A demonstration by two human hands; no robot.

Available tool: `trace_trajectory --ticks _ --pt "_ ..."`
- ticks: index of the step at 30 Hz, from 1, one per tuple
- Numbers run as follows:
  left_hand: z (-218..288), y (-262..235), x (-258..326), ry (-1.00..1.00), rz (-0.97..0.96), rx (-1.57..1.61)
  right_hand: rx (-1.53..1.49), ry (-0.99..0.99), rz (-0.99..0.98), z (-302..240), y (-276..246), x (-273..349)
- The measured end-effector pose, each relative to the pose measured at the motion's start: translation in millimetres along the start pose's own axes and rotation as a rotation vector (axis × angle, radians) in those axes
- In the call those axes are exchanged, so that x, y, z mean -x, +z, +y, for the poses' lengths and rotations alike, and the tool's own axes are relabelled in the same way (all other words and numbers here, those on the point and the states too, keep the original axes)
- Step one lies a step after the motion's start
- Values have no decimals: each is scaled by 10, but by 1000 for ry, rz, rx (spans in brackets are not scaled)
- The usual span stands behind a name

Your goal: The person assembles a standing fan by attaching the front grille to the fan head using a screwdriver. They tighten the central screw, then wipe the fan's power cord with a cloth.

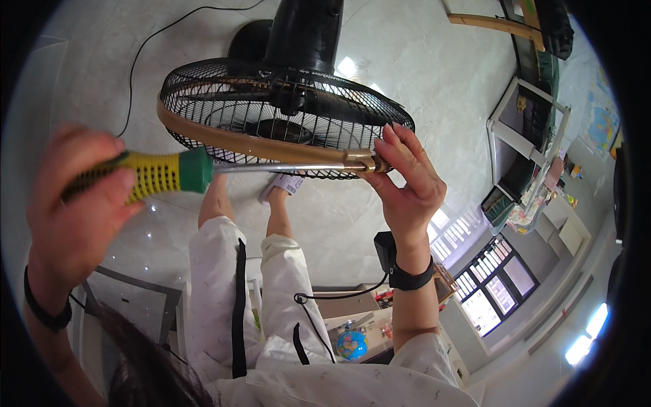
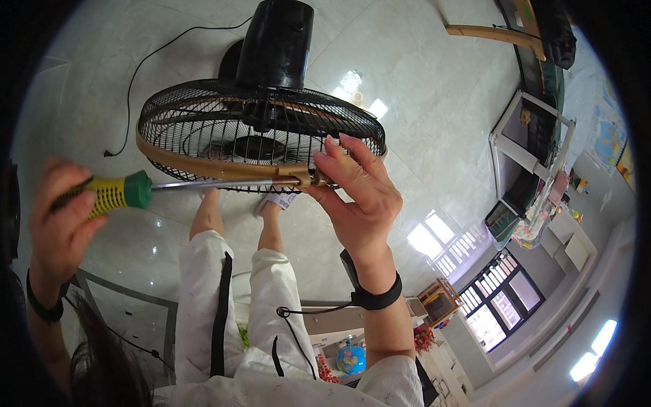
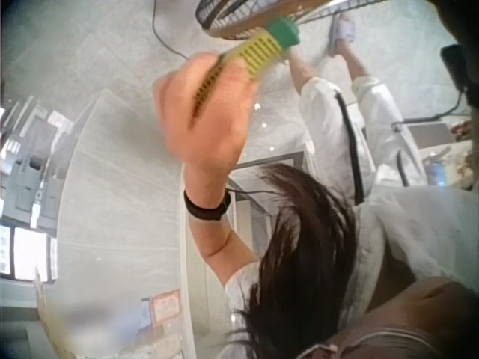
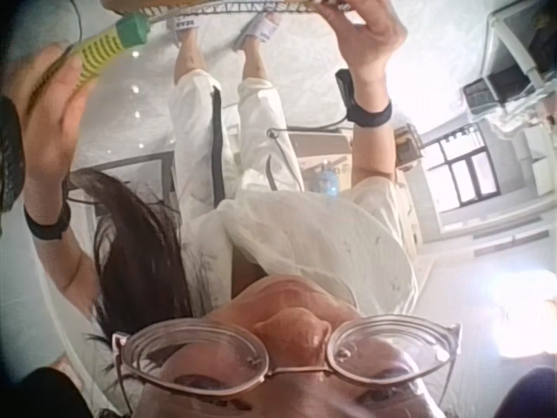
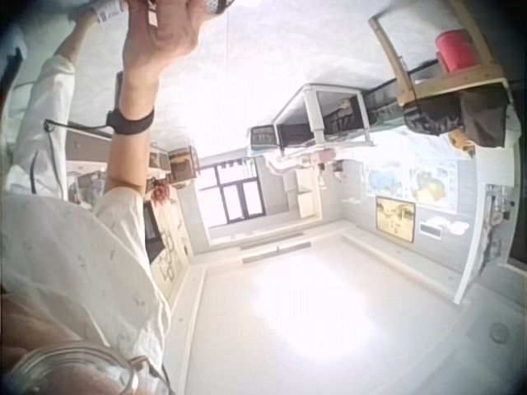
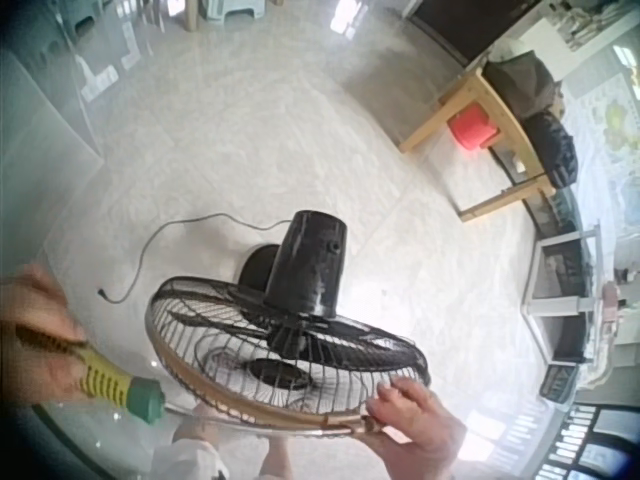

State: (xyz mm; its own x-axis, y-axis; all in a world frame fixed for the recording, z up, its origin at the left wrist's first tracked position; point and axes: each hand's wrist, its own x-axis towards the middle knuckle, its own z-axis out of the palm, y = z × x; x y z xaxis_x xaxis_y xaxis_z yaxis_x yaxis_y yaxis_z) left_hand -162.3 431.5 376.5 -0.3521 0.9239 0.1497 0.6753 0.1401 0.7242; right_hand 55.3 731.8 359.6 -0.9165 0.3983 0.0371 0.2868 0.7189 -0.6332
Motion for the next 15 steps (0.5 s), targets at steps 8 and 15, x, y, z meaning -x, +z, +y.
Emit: trace_trajectory --ticks 8,15 --pt "171 -159 -514 -1577 -536 1218 -43 60 11 -52 32 1" --pt "180 34 -105 -715 99 458 -31 9 -35 -7 -31 6"
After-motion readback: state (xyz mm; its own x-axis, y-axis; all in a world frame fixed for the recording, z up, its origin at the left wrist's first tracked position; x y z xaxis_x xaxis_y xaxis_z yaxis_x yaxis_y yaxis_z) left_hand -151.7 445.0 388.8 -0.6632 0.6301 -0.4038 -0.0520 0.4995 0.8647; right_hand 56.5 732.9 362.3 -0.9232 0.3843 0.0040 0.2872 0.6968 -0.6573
